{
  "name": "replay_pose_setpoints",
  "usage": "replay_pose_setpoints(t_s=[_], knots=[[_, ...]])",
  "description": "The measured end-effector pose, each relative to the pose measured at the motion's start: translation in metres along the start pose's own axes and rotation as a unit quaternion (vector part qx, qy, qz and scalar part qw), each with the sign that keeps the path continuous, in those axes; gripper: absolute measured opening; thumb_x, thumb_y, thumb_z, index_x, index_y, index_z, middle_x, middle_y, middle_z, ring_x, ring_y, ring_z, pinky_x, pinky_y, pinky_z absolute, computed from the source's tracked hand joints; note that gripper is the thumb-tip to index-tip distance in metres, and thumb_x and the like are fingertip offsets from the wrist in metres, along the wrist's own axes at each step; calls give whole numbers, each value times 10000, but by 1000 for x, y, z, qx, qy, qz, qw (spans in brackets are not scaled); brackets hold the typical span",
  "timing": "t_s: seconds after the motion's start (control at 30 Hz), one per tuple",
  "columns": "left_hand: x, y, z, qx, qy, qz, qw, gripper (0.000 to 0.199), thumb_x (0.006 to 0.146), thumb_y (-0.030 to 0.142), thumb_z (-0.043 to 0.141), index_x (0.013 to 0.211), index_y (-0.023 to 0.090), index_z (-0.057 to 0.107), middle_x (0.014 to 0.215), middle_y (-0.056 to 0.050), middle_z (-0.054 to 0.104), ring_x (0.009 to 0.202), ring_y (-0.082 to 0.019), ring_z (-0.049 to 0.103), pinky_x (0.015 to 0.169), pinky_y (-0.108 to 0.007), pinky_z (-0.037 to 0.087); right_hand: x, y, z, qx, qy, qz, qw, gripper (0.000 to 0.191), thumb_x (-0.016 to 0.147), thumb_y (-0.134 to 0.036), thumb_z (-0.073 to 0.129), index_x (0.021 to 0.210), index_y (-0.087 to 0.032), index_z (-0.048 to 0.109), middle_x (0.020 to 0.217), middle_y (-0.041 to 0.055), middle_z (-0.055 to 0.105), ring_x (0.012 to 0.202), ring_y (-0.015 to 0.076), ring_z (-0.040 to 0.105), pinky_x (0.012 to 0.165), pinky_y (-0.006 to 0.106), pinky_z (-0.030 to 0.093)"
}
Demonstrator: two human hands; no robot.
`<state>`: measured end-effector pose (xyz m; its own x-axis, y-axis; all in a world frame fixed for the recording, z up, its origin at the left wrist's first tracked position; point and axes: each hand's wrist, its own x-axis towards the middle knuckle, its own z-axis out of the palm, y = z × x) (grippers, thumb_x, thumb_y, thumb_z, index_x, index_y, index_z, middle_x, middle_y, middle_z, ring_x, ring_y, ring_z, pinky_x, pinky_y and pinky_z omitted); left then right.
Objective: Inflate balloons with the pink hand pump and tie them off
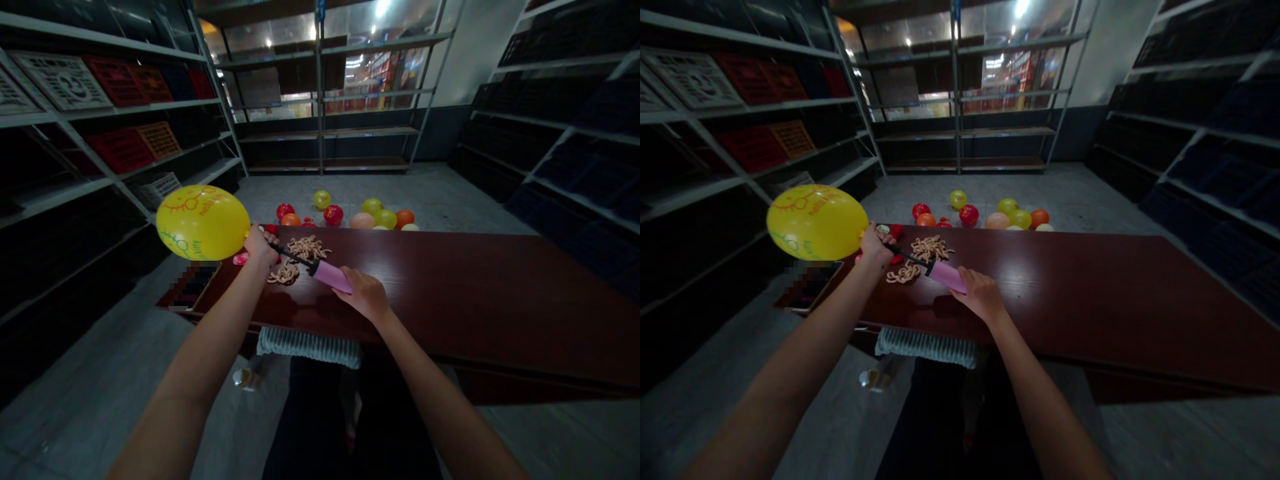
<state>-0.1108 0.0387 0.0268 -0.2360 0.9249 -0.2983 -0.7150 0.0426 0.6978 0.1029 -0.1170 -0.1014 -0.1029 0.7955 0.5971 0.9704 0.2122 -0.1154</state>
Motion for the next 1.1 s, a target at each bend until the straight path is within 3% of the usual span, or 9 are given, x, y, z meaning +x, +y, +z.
replay_pose_setpoints(t_s=[0.1,0.17,0.3,0.43,0.57,0.73,0.83,0.93,1.1], knots=[[10,31,-9,-15,41,5,999,437,1025,269,471,652,211,252,428,110,249,287,-42,239,356,-181,212,0,-1,2,6,5,-32,999,411,902,-418,671,1227,-171,628,979,77,761,815,209,715,701,312,475],[11,43,-10,-19,34,-8,999,434,1040,270,428,653,213,240,428,107,228,286,-45,223,351,-187,206,1,-2,3,14,6,-42,999,410,901,-408,669,1231,-169,622,1001,86,762,817,211,717,701,314,482],[11,42,1,-26,13,2,1000,444,1041,302,422,651,213,230,435,97,225,294,-52,227,348,-191,211,1,-1,5,27,21,-21,999,403,894,-392,675,1232,-179,618,996,78,767,817,209,721,716,306,490],[10,29,25,-16,-5,27,1000,474,1009,350,512,648,212,238,448,96,223,309,-55,224,358,-194,214,0,4,5,30,57,28,998,379,870,-375,689,1193,-185,636,967,64,771,790,205,721,704,299,487],[7,15,55,11,-66,12,998,528,986,429,566,642,212,230,434,91,215,310,-61,212,348,-198,196,1,7,7,34,80,60,994,383,858,-368,689,1186,-177,638,946,66,770,761,204,715,681,296,476],[-15,-31,83,40,-120,-14,992,571,962,505,598,627,213,239,422,87,229,307,-58,221,349,-206,172,3,8,9,37,89,102,990,406,883,-410,671,1192,-151,626,965,84,770,772,216,722,668,298,467],[-35,-69,85,61,-128,-20,990,546,986,473,571,611,215,269,412,85,235,300,-61,217,345,-211,163,3,8,9,33,80,133,987,424,895,-420,652,1218,-148,612,987,102,770,802,231,726,663,301,457],[-49,-94,80,74,-123,-34,989,530,1023,400,515,595,214,263,400,79,235,292,-61,217,340,-215,161,3,9,9,28,69,157,985,431,887,-421,648,1228,-159,606,1004,114,769,797,242,722,648,308,445],[-52,-95,72,61,-110,-33,991,509,1037,381,491,605,211,280,404,80,252,293,-58,228,345,-214,171,5,9,10,35,66,151,986,424,861,-392,667,1222,-176,610,1043,111,770,820,239,721,652,300,441]])
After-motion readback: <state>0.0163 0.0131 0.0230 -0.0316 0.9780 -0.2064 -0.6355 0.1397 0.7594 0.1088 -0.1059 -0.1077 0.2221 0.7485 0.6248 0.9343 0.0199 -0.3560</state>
